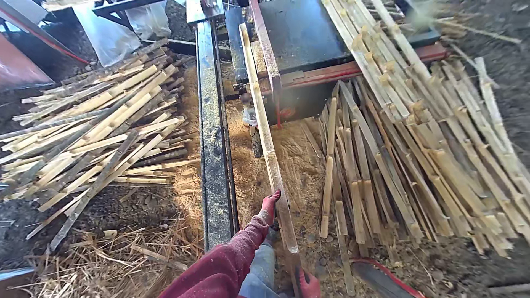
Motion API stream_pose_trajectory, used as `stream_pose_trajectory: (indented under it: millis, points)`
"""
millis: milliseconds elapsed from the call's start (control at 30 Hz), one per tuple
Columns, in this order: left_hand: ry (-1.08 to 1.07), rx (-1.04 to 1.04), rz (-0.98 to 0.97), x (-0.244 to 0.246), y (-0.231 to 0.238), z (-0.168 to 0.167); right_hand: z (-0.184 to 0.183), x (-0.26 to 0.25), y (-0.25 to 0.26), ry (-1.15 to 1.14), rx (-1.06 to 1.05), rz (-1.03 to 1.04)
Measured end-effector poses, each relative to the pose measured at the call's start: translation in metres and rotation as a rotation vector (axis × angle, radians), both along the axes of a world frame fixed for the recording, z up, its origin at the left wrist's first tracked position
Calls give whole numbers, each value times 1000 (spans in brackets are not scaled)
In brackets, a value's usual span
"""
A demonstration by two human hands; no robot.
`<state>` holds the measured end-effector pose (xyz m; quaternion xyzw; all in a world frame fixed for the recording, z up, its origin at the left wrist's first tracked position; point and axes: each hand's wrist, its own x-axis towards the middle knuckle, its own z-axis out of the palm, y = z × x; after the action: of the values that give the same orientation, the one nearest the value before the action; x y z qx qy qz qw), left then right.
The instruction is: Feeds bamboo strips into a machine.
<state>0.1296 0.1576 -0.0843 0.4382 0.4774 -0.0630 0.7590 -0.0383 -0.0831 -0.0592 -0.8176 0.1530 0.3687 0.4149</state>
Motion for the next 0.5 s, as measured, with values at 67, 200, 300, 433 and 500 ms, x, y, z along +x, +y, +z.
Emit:
stream_pose_trajectory:
  millis: [67, 200, 300, 433, 500]
  points:
    - [12, -19, -56, -26, -9, 0, -4, 0, -3, 26, 31, -25]
    - [20, -183, -133, -88, -42, 9, -7, -2, -4, 100, 92, -63]
    - [45, -315, -162, -127, -77, 27, -11, -6, -13, 55, 34, 6]
    - [56, -386, -81, -148, -107, 36, -15, -2, -15, 7, 5, 52]
    - [60, -398, -73, -154, -109, 30, -12, -3, -14, 20, -11, 67]
